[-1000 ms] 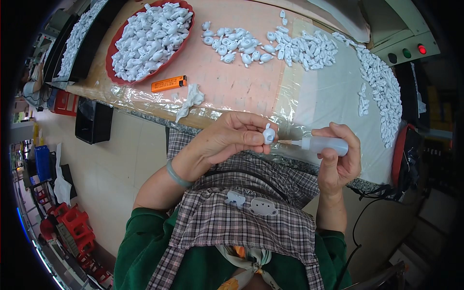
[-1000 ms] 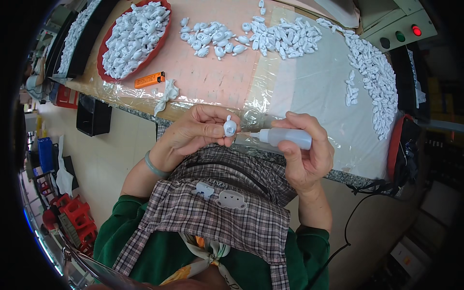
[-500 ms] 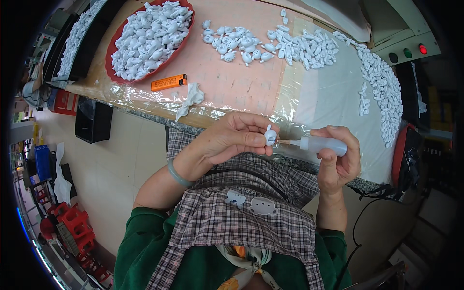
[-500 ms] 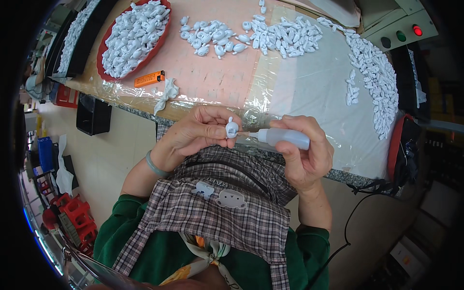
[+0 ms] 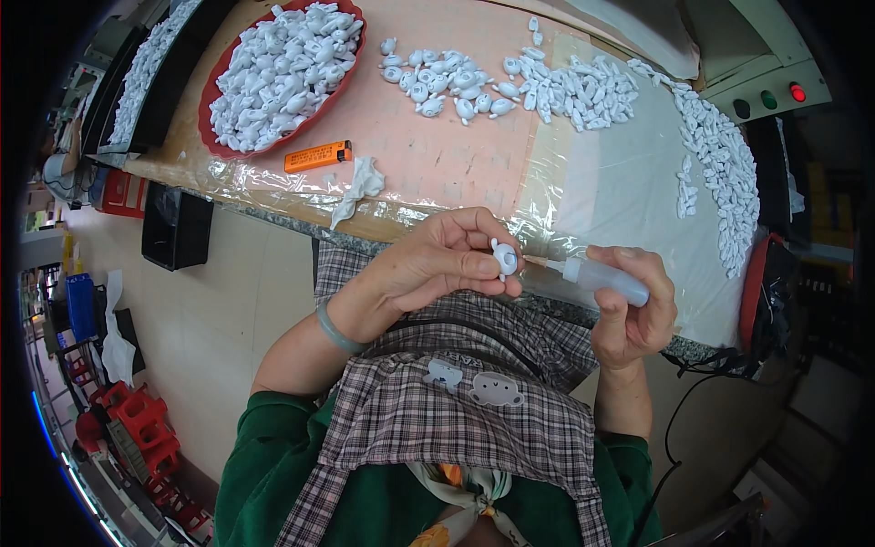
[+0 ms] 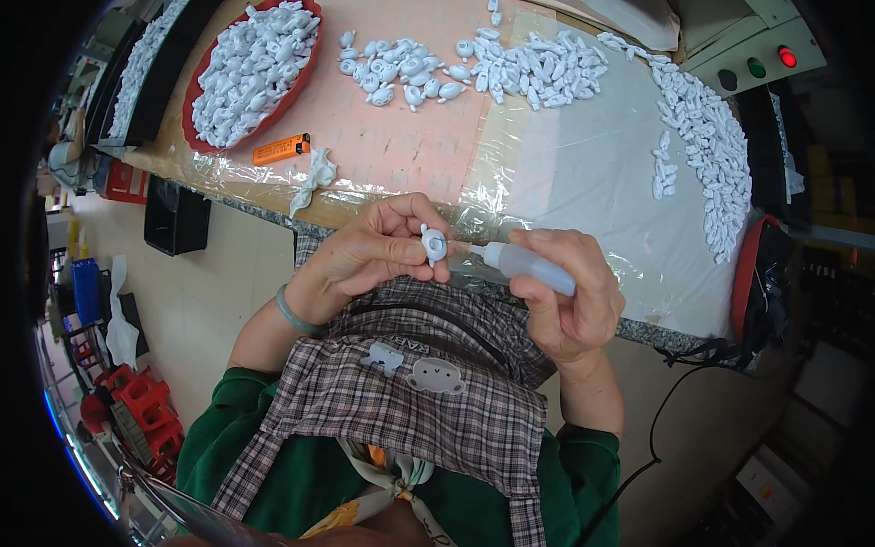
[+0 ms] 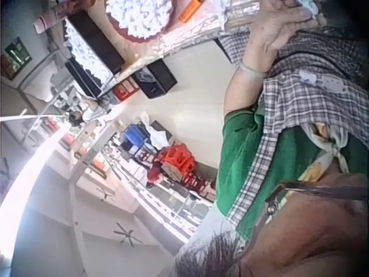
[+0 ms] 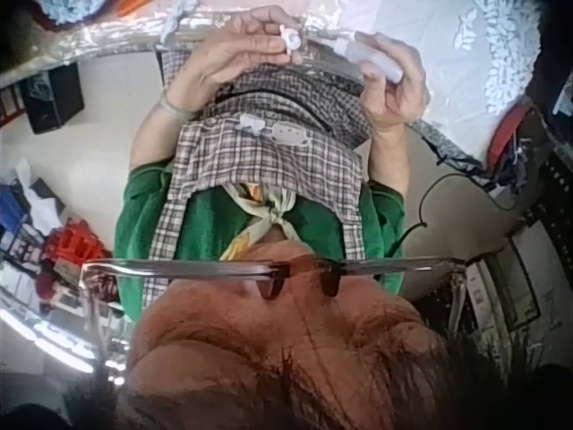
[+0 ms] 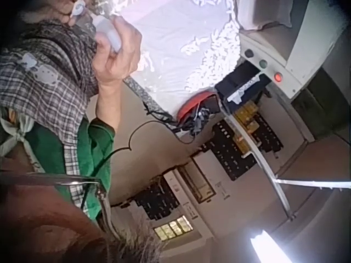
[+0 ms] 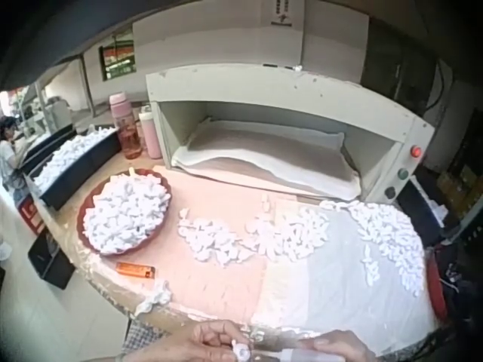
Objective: Assembling small white plastic components using a glue bottle.
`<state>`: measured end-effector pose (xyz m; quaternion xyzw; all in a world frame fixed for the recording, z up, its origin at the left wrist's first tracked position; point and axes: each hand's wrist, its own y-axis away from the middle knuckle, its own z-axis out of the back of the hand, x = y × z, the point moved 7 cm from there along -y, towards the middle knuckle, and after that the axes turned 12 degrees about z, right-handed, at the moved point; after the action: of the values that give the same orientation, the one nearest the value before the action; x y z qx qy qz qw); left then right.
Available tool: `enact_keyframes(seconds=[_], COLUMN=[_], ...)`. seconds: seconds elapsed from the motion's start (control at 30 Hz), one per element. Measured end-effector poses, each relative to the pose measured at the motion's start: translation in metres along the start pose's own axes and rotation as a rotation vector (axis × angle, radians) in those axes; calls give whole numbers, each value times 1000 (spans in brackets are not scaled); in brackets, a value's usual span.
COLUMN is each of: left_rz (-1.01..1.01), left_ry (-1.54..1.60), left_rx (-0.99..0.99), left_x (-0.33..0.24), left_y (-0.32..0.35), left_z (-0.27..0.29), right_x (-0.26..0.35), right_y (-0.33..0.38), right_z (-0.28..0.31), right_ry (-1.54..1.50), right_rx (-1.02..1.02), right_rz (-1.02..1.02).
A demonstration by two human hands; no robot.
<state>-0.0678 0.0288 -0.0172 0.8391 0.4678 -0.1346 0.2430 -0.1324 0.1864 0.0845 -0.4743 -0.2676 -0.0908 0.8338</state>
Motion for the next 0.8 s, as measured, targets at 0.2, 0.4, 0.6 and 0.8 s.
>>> enact_keyframes(seconds=[0.2,0.4,0.6,0.8], left_rz=[-45,-98,-105,-109], left_ry=[-14,-60,-103,-133], left_rx=[-62,-115,-129,-159], left_x=[-5,-11,-12,-14], left_y=[2,4,4,5], left_z=[2,5,5,4], right_x=[8,12,8,4], right_y=[-2,-4,-3,-2], right_z=[-1,-4,-4,-2], right_ry=[74,66,65,76], right_rx=[31,51,42,5], right_rz=[79,121,103,105])
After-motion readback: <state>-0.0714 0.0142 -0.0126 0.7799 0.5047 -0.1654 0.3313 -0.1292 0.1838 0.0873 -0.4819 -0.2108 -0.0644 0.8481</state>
